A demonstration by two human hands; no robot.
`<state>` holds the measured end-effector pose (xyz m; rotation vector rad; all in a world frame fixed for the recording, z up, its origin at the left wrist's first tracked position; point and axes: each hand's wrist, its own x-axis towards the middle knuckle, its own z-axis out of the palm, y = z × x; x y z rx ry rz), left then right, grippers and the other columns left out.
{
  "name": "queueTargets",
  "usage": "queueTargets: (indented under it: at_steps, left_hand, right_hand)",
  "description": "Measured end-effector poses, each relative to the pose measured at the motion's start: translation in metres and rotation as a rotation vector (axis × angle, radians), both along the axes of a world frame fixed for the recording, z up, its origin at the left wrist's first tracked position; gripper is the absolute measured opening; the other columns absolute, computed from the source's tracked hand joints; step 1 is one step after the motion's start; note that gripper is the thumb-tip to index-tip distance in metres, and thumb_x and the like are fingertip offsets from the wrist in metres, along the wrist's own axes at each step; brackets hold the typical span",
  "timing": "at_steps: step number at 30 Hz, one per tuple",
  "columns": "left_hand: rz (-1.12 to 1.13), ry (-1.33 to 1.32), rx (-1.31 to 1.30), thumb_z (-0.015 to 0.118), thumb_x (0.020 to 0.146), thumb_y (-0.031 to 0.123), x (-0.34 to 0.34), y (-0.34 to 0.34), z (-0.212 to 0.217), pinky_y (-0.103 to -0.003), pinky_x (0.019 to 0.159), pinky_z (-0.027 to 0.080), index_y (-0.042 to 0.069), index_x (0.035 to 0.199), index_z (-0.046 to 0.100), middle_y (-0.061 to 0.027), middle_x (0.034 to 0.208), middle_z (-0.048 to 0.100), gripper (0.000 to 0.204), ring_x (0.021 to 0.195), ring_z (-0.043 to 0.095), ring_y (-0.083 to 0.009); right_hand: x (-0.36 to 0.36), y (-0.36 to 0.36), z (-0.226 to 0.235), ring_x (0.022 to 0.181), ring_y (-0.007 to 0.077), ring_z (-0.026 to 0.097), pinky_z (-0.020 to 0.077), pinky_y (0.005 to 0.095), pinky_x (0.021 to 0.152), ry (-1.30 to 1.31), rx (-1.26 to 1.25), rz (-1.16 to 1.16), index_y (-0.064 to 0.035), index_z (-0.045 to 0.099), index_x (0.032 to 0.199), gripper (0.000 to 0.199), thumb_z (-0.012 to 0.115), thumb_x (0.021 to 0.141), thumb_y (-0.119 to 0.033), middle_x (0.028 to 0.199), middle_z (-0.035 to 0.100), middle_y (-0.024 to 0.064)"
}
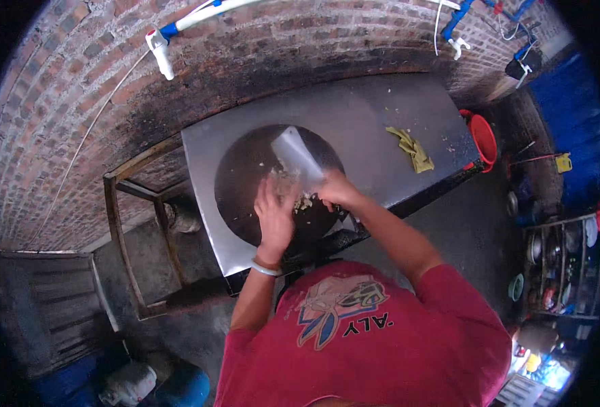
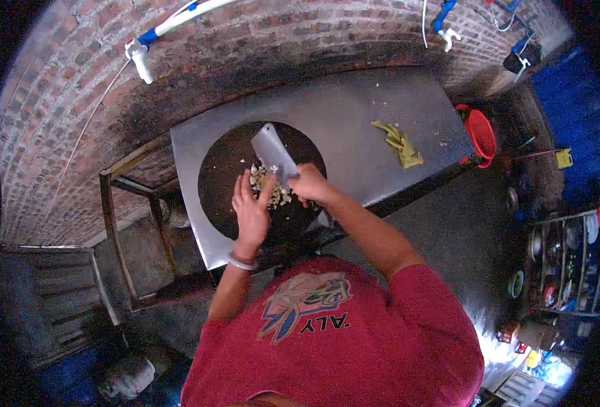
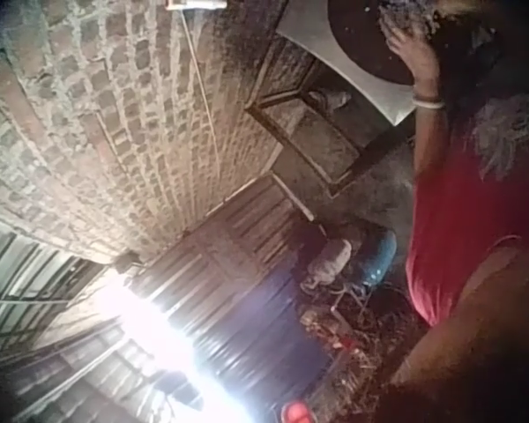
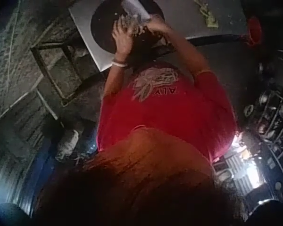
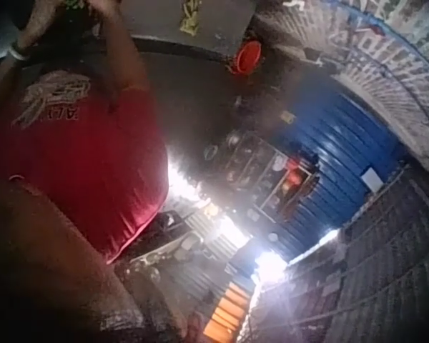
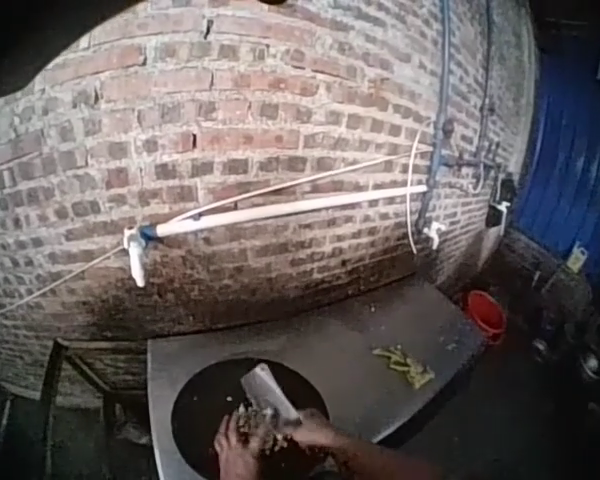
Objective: Stir-frying ingredients in a wok and then peeling and chopping aromatics.
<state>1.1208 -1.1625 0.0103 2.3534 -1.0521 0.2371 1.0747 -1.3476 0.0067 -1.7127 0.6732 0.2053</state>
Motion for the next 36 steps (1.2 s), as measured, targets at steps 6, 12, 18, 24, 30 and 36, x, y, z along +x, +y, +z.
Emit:
queueTargets:
  at_steps: [6, 12, 18, 24, 30, 36]
  left_hand:
    - [-0.137, -0.136, 0.096, 0.044, 0.077, -0.006, -0.005, 0.001, -0.019, -0.058, 0.106, 0.021, 0.035, 0.137, 0.039, -0.0185, 0.147, 0.023, 0.073, 0.134, 0.022, -0.0444]
    - [-0.095, -0.119, 0.162, 0.047, 0.079, -0.002, 0.004, -0.010, -0.007, -0.059, 0.105, 0.021, 0.034, 0.137, 0.040, -0.0180, 0.148, 0.021, 0.069, 0.135, 0.020, -0.0446]
    - [0.130, -0.085, 0.235, 0.053, 0.080, 0.006, 0.020, -0.007, -0.035, -0.059, 0.106, 0.020, 0.022, 0.140, 0.037, -0.0196, 0.147, 0.022, 0.064, 0.135, 0.018, -0.0438]
    - [0.156, 0.081, 0.072, 0.066, 0.073, 0.014, 0.019, 0.015, 0.007, -0.059, 0.106, 0.019, 0.016, 0.141, 0.034, -0.0218, 0.147, 0.020, 0.075, 0.136, 0.014, -0.0445]
    - [-0.141, -0.010, 0.155, 0.081, 0.060, 0.029, -0.006, 0.022, 0.055, -0.061, 0.106, 0.017, 0.021, 0.144, 0.028, -0.0221, 0.149, 0.015, 0.100, 0.136, 0.013, -0.0457]
    - [-0.255, -0.044, 0.303, 0.083, 0.054, 0.038, -0.025, -0.004, 0.038, -0.065, 0.104, 0.017, 0.024, 0.144, 0.027, -0.0207, 0.150, 0.014, 0.107, 0.136, 0.012, -0.0463]
  right_hand:
    - [-0.006, 0.008, 0.043, 0.039, 0.0150, 0.049, 0.0418, 0.0330, 0.036, 0.003, 0.222, -0.022, 0.0013, 0.055, 0.081, 0.013, 0.057, 0.080, -0.011, 0.055, 0.050, 0.0048]
    - [-0.031, 0.002, 0.046, 0.040, 0.0150, 0.047, 0.0388, 0.0315, 0.038, 0.041, 0.264, 0.007, -0.0031, 0.053, 0.079, 0.013, 0.058, 0.083, -0.014, 0.056, 0.048, 0.0040]
    - [-0.054, -0.010, 0.051, 0.042, 0.0170, 0.051, 0.0434, 0.0354, 0.040, 0.067, 0.170, 0.056, 0.0002, 0.053, 0.080, 0.012, 0.056, 0.079, -0.011, 0.057, 0.050, 0.0058]
    - [-0.067, -0.002, 0.059, 0.072, 0.0313, 0.061, 0.0484, 0.0417, 0.061, -0.155, -0.820, 0.350, -0.0015, 0.049, 0.086, 0.015, 0.057, 0.080, -0.013, 0.076, 0.057, 0.0178]
    - [-0.071, 0.012, 0.047, 0.083, 0.0374, 0.058, 0.0471, 0.0459, 0.071, -0.289, -0.802, 0.426, -0.0023, 0.050, 0.088, 0.017, 0.057, 0.074, -0.011, 0.089, 0.058, 0.0194]
    - [-0.068, 0.036, 0.053, 0.075, 0.0364, 0.059, 0.0479, 0.0471, 0.065, -0.613, -0.925, 0.532, -0.0022, 0.051, 0.086, 0.018, 0.056, 0.070, -0.008, 0.083, 0.058, 0.0174]
